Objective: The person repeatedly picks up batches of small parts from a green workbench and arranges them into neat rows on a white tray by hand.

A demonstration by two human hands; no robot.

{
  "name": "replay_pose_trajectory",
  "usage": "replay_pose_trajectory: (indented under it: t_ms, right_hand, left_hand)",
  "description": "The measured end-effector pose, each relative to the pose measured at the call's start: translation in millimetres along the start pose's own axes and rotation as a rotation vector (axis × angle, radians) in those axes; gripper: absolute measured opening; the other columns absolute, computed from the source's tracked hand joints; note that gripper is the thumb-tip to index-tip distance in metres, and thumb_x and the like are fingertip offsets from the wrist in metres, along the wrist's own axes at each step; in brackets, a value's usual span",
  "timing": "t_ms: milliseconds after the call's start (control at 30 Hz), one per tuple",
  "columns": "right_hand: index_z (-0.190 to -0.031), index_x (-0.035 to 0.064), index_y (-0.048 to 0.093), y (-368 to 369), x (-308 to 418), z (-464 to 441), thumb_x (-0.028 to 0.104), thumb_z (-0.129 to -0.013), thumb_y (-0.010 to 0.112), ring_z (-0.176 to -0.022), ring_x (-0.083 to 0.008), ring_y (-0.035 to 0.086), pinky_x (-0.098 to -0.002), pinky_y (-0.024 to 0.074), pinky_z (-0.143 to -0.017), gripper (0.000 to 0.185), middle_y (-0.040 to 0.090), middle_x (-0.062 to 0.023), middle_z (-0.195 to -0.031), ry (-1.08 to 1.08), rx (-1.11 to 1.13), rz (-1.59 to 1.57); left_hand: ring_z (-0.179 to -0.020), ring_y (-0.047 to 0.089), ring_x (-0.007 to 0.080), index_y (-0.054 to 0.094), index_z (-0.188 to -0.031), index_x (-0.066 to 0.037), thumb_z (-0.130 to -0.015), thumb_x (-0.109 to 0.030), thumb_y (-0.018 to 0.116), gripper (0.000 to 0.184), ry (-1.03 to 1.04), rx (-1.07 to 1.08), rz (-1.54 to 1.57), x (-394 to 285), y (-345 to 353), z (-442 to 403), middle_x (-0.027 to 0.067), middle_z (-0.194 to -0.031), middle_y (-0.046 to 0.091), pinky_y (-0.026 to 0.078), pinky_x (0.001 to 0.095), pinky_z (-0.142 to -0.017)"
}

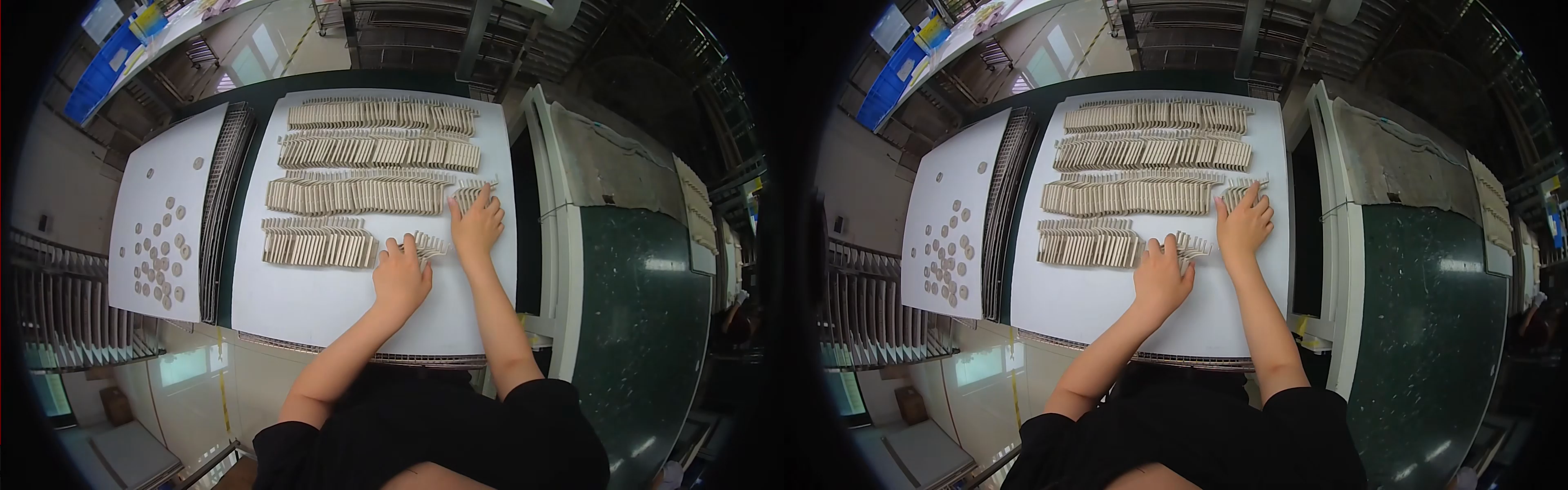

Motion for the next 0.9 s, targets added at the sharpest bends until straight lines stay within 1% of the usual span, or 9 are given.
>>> replay_pose_trajectory:
  t_ms: [133,233,333,433,533,633,733,833,900]
  right_hand:
    - [-0.133,0.0016,0.043,10,-19,-15,0.035,-0.091,0.055,-0.107,-0.0396,0.05,-0.0479,0.0413,-0.09,0.055,0.054,-0.0233,-0.118,-0.09,0.011,-0.211]
    - [-0.128,0.0027,0.048,10,-32,-27,0.025,-0.093,0.053,-0.101,-0.0387,0.056,-0.0462,0.0435,-0.089,0.042,0.06,-0.0222,-0.108,-0.215,0.051,-0.307]
    - [-0.123,0.0031,0.053,11,-44,-32,0.017,-0.092,0.056,-0.095,-0.031,0.06,-0.0398,0.0475,-0.084,0.035,0.062,-0.0175,-0.104,-0.179,0.111,-0.509]
    - [-0.117,0.0016,0.058,1,-52,-34,0.015,-0.089,0.061,-0.085,-0.0218,0.062,-0.0326,0.0501,-0.075,0.031,0.063,-0.0127,-0.096,-0.115,0.131,-0.626]
    - [-0.112,0.0008,0.06,1,-59,-33,0.014,-0.086,0.064,-0.075,-0.0143,0.06,-0.0275,0.0495,-0.067,0.03,0.063,-0.0071,-0.086,-0.017,0.185,-0.646]
    - [-0.111,0.0006,0.061,10,-71,-36,0.014,-0.086,0.064,-0.071,-0.013,0.06,-0.0276,0.0494,-0.066,0.028,0.063,-0.0052,-0.079,0.059,0.186,-0.708]
    - [-0.109,0.0008,0.062,30,-91,-41,0.014,-0.086,0.064,-0.072,-0.014,0.062,-0.0273,0.0493,-0.067,0.027,0.065,-0.0062,-0.081,0.182,0.256,-0.802]
    - [-0.109,0.0005,0.063,41,-101,-51,0.015,-0.087,0.063,-0.074,-0.0148,0.063,-0.0271,0.0491,-0.068,0.027,0.067,-0.0077,-0.085,0.077,0.245,-0.849]
    - [-0.11,-0.0004,0.062,35,-99,-50,0.015,-0.087,0.062,-0.075,-0.0151,0.063,-0.0274,0.049,-0.068,0.028,0.067,-0.0084,-0.085,0.066,0.264,-0.733]
  left_hand:
    - [-0.085,0.057,0.0356,0.044,-0.116,0.001,-0.077,-0.025,0.069,0.053,-0.02,0.04,-0.052,3,11,-8,0.0199,-0.099,0.048,0.053,0.0424,-0.061]
    - [-0.088,0.057,0.0338,0.044,-0.116,0.001,-0.075,-0.024,0.071,0.055,-0.036,0.056,-0.087,4,15,-10,0.0184,-0.1,0.047,0.054,0.0391,-0.06]
    - [-0.089,0.057,0.0335,0.044,-0.116,0.001,-0.075,-0.024,0.071,0.054,-0.05,0.07,-0.1,6,17,-12,0.0183,-0.101,0.047,0.054,0.0391,-0.061]
    - [-0.089,0.057,0.0342,0.044,-0.114,0.0,-0.076,-0.025,0.07,0.052,-0.063,0.061,-0.111,8,17,-13,0.0186,-0.1,0.048,0.054,0.0402,-0.06]
    - [-0.086,0.058,0.0355,0.045,-0.111,0.0,-0.078,-0.029,0.068,0.049,-0.076,0.04,-0.121,11,18,-14,0.0191,-0.099,0.049,0.053,0.0428,-0.06]
    - [-0.085,0.058,0.0349,0.045,-0.11,0.0,-0.078,-0.029,0.068,0.049,-0.082,0.028,-0.138,11,19,-15,0.0188,-0.098,0.049,0.053,0.0426,-0.059]
    - [-0.084,0.058,0.0343,0.046,-0.109,-0.001,-0.078,-0.029,0.068,0.048,-0.081,0.019,-0.141,12,20,-15,0.0186,-0.097,0.049,0.052,0.0427,-0.059]
    - [-0.084,0.058,0.0339,0.046,-0.108,-0.001,-0.078,-0.03,0.068,0.047,-0.08,0.014,-0.144,12,20,-15,0.0183,-0.097,0.049,0.052,0.0432,-0.058]
    - [-0.084,0.058,0.0338,0.046,-0.108,-0.001,-0.078,-0.03,0.067,0.047,-0.077,0.01,-0.148,12,20,-15,0.0182,-0.097,0.049,0.052,0.0438,-0.058]
Point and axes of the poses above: each hand's wrist, its own z-axis away from the middle knuckle, its own y-axis out of the palm, x = y × z, the point moved 10 cm from there along -z, towards the middle knuckle
